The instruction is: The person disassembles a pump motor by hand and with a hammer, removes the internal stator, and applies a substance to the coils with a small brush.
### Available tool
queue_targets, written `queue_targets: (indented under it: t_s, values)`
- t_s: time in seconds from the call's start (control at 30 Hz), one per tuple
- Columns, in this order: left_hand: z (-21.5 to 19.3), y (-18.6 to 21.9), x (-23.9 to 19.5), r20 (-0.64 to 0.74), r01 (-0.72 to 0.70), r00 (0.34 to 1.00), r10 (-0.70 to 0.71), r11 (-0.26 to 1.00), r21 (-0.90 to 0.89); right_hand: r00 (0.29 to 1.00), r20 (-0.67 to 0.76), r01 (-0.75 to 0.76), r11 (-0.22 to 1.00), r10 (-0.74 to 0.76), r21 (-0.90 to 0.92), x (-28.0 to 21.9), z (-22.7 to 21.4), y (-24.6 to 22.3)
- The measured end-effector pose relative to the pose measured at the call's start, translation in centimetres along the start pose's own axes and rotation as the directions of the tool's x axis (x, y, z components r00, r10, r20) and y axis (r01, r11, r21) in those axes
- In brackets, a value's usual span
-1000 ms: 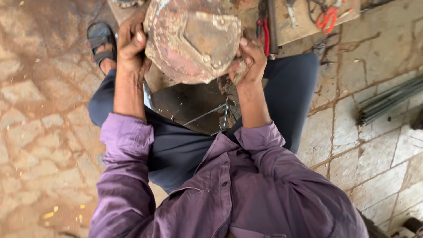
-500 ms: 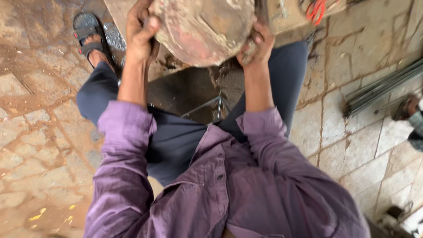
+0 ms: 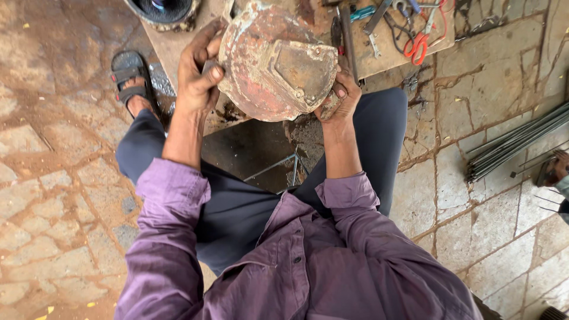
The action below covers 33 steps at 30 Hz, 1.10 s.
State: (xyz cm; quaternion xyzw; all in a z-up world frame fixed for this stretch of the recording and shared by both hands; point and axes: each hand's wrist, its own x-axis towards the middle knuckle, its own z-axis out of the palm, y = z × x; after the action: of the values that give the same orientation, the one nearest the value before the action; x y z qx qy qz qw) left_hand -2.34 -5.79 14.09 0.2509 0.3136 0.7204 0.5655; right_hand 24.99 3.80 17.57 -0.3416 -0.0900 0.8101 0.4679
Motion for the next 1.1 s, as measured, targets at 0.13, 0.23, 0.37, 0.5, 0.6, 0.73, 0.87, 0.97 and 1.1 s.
queue_targets:
  t_s: [0.13, 0.23, 0.37, 0.5, 0.6, 0.73, 0.87, 0.97, 1.1]
  values:
    - [1.6, 2.0, -0.1, 0.049, -0.017, 0.999, 0.02, 0.998, -0.063, 0.983, -0.126, 0.12, 0.986, -0.134, -0.116, -1.3, 2.2, -1.5]
    - [2.7, 3.5, 0.1, 0.077, -0.058, 0.995, 0.064, 0.995, -0.078, 0.987, 0.074, 0.148, 0.988, -0.145, -0.033, -2.7, 2.9, -3.3]
    - [2.6, 3.5, -0.4, 0.064, 0.002, 0.998, 0.005, 0.994, -0.111, 0.967, -0.136, 0.161, 0.93, -0.216, -0.329, -2.5, 3.5, -3.6]
    - [0.1, -0.1, 0.9, -0.17, 0.064, 0.984, -0.045, 0.992, 0.108, 0.943, -0.298, 0.046, 0.943, -0.15, -0.329, 1.6, 2.4, -1.2]
    - [-1.8, -1.8, 1.7, -0.208, 0.08, 0.977, -0.05, 0.987, 0.139, 0.956, -0.286, -0.027, 0.956, -0.06, -0.293, 1.4, 1.5, -1.9]
    - [-2.2, -2.6, 2.7, -0.156, 0.059, 0.987, -0.043, 0.993, 0.103, 0.919, -0.388, 0.017, 0.99, -0.07, -0.138, 3.5, 0.2, -1.0]
    - [-1.4, -3.1, 2.3, -0.11, 0.041, 0.993, -0.031, 0.996, 0.084, 1.0, 0.003, 0.008, 0.998, -0.008, 0.056, 3.6, -2.9, -1.4]
    - [-1.1, -3.6, 2.4, -0.123, 0.014, 0.992, -0.005, 0.997, 0.078, 1.0, 0.001, -0.005, 0.995, 0.005, 0.096, 3.7, -3.4, -1.6]
    - [-1.9, -3.6, 2.7, -0.175, -0.016, 0.984, 0.022, 0.999, 0.036, 0.999, -0.041, 0.027, 1.0, -0.027, 0.002, 2.1, -1.3, -0.5]
